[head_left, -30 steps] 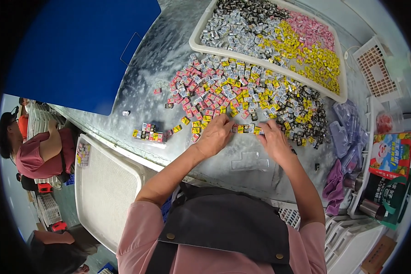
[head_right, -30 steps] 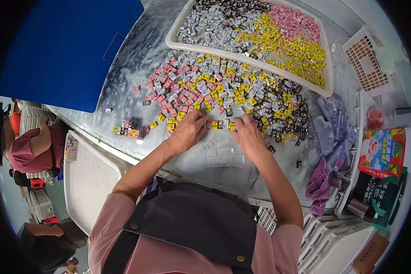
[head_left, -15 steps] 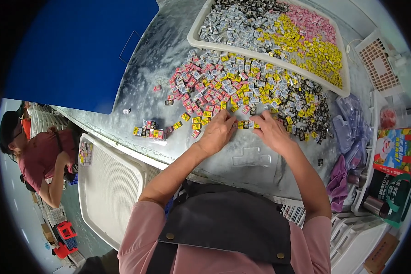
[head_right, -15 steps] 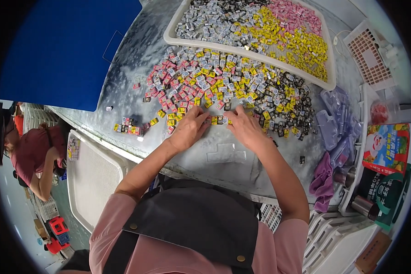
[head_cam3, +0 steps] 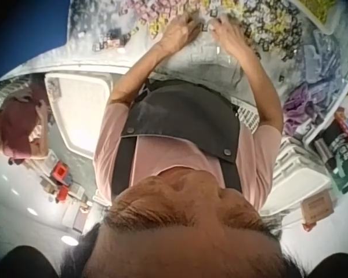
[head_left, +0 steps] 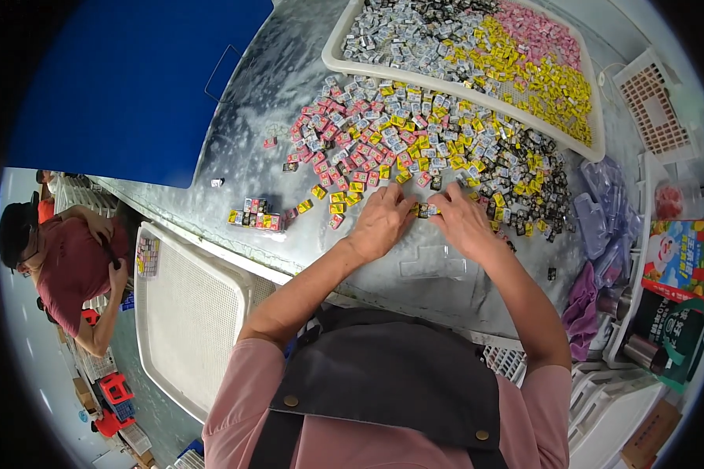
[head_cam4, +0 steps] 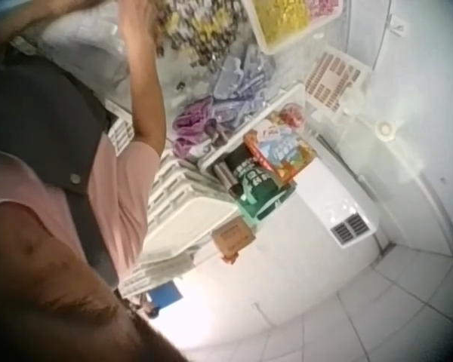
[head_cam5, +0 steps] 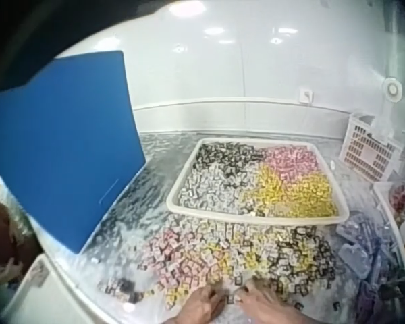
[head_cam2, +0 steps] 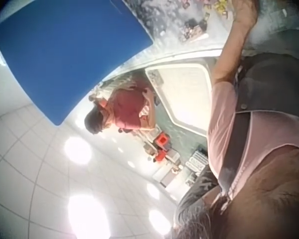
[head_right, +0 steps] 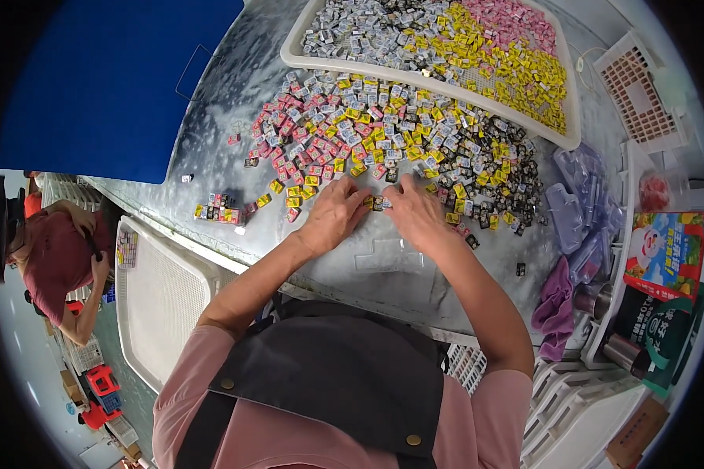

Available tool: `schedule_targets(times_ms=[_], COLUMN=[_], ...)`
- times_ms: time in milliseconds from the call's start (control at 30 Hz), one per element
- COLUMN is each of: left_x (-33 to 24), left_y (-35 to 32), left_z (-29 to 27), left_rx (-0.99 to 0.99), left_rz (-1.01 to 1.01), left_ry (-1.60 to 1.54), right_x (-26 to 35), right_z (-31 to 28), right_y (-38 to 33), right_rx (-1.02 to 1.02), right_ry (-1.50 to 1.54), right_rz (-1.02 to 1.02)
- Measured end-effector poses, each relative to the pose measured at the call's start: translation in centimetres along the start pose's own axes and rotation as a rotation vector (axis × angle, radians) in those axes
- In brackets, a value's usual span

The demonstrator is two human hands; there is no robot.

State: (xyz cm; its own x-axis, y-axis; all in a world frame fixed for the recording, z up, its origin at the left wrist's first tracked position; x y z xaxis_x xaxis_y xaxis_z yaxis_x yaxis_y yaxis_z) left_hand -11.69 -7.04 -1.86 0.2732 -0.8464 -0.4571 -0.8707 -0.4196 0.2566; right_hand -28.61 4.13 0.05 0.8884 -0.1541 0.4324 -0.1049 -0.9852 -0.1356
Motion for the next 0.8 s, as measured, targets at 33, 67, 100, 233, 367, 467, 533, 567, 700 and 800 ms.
schedule_targets(times_ms=[33, 67, 100, 233, 367, 467, 533, 567, 700, 800], left_x=[0.1, 0.1, 0.0, -0.4, -0.4, -0.4, -1.2, -1.8, -4.9, -6.6], left_y=[0.0, -0.1, -0.1, -0.5, -0.2, -0.1, -0.1, -0.2, -2.9, -5.6], left_z=[0.0, 0.0, 0.0, 0.1, 0.0, -0.5, -1.3, -1.8, -3.1, -2.0], left_rx=[-0.001, -0.002, 0.0, 0.024, 0.032, 0.035, 0.035, 0.03, 0.024, 0.049], left_rz=[-0.003, -0.006, -0.006, -0.012, -0.005, -0.023, -0.032, -0.039, -0.068, -0.107], left_ry=[-0.009, -0.019, -0.02, 0.006, 0.0, -0.034, -0.037, -0.038, -0.078, -0.114], right_x=[0.2, 0.4, 0.6, 0.9, 0.6, 0.8, 1.4, 1.6, 3.2, 3.8], right_z=[-0.3, -0.4, -0.5, -0.1, 0.6, -0.3, -1.1, -1.6, -2.5, -1.8], right_y=[-0.1, -0.1, -0.2, -0.6, -0.6, -0.5, -1.0, -1.4, -4.7, -7.2], right_rx=[-0.01, -0.02, -0.018, -0.03, -0.053, -0.051, -0.061, -0.075, -0.068, -0.013], right_ry=[0.002, 0.005, 0.006, -0.013, -0.047, 0.015, 0.021, 0.025, 0.02, 0.056], right_rz=[-0.005, -0.01, -0.008, -0.016, -0.015, -0.01, -0.026, -0.045, -0.075, -0.103])
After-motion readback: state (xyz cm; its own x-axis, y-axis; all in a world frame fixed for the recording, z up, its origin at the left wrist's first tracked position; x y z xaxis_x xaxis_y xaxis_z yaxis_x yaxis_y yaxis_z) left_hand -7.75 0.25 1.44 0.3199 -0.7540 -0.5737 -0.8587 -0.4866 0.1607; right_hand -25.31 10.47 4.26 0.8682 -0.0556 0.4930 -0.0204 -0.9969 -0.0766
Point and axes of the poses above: each hand's wrist, its own y-axis towards the middle knuckle, its own z-axis out of the palm, x = y × z, the point moved 1 cm from there along y, towards the middle knuckle, and after that the axes turned 2 degrees about -z, right-handed, at the moved point
